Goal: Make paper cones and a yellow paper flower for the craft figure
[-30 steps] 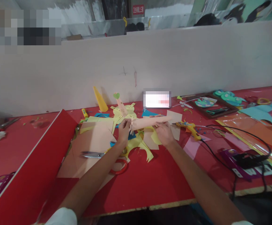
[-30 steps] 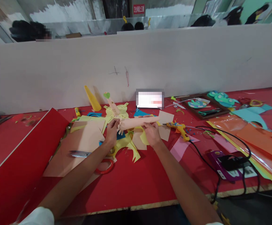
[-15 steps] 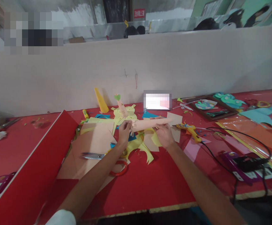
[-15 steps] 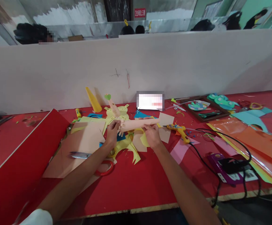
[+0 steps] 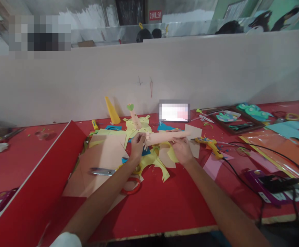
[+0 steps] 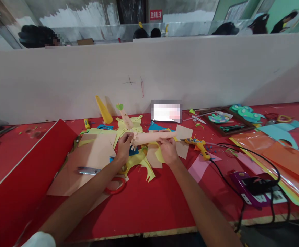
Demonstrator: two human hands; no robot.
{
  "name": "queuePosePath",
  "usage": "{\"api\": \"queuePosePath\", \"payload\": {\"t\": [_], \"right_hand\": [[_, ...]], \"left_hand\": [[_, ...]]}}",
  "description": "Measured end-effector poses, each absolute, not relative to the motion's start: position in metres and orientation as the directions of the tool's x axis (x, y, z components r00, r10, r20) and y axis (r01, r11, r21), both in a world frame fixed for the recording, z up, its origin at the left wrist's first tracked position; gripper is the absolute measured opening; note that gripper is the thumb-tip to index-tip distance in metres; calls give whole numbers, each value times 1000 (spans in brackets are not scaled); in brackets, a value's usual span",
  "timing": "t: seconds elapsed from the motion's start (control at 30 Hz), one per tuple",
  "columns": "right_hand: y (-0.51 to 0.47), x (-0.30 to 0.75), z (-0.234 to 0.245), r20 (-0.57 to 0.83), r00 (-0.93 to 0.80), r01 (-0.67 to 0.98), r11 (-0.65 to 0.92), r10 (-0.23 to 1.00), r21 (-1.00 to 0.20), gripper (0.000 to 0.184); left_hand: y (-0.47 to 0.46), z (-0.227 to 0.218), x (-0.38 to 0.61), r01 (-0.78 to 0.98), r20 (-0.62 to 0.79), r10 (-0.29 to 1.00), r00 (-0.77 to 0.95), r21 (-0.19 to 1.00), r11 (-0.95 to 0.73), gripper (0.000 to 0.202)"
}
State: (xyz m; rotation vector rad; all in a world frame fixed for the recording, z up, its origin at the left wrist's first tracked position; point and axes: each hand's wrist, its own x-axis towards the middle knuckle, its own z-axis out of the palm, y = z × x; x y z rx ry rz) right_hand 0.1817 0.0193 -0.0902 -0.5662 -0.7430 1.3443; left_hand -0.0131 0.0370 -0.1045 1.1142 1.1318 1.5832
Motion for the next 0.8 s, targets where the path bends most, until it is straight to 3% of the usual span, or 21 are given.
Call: {"api": "queuePosePath", "payload": {"t": [0.47, 0.7, 0.8], "right_hand": [[22, 185, -89, 128, 59, -639, 136, 990, -757, 40], [17, 195, -87, 167, 104, -616, 195, 981, -763, 35], [19, 194, -90, 141, 96, -639, 170, 985, -750, 32]], "left_hand": [[40, -108, -11, -113, 201, 951, -236, 966, -232, 32], [34, -105, -9, -174, 148, 966, -210, 967, -186, 21], [35, -105, -10, -226, 121, 973, -197, 960, -165, 25]]}}
